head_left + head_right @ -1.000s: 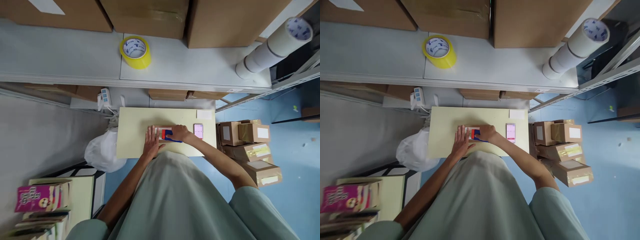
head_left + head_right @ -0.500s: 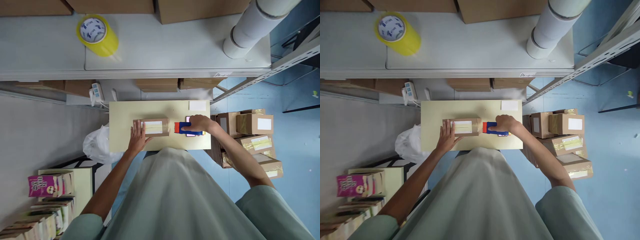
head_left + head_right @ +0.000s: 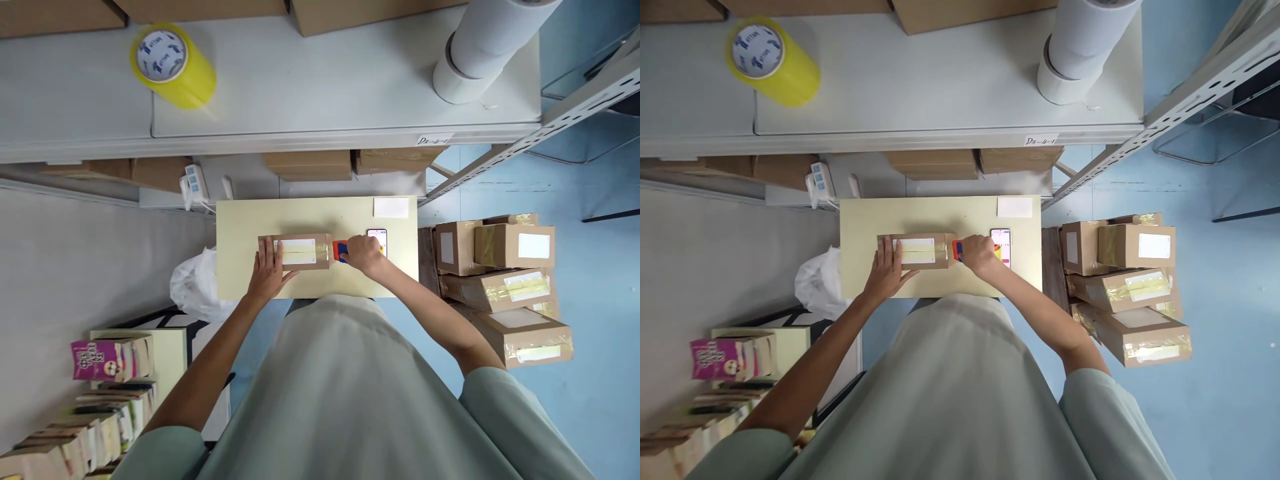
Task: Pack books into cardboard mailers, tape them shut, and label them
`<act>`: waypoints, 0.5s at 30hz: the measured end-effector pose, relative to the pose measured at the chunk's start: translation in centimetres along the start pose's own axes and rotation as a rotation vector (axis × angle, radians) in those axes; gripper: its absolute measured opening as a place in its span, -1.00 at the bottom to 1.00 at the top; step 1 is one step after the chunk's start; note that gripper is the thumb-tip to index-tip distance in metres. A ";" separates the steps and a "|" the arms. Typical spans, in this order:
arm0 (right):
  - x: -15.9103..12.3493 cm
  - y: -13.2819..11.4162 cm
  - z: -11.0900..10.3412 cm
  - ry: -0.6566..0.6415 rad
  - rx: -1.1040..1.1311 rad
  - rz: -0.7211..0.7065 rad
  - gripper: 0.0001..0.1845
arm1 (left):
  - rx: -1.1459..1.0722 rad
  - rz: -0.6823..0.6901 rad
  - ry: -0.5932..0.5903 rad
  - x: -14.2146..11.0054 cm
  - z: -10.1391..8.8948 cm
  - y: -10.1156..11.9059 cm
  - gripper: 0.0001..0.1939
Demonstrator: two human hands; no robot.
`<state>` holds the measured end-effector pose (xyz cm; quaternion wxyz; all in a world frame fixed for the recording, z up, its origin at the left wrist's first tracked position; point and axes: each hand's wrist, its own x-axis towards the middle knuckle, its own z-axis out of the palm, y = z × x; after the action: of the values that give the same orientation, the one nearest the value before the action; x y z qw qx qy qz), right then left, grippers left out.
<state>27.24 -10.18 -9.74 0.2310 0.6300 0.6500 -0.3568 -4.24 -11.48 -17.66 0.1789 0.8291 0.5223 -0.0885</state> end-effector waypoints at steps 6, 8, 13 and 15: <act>0.4 -1.7 1.4 0.051 0.008 -0.024 -0.60 | -0.010 0.033 0.013 0.2 0.9 -0.9 0.15; 0.5 -2.5 2.2 0.085 0.008 -0.018 -0.66 | -0.025 0.057 0.019 0.3 1.2 -1.3 0.19; 1.2 -4.0 5.0 0.180 0.041 0.037 -0.71 | -0.041 0.099 0.038 0.4 1.7 -2.1 0.26; 1.6 -4.0 6.0 0.188 0.104 0.072 -0.70 | -0.047 0.102 0.040 0.4 1.9 -2.3 0.24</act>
<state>22.22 -13.48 -14.03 0.1487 0.6948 0.6263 -0.3207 -6.03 -11.03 -19.97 0.1922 0.8519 0.4846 -0.0505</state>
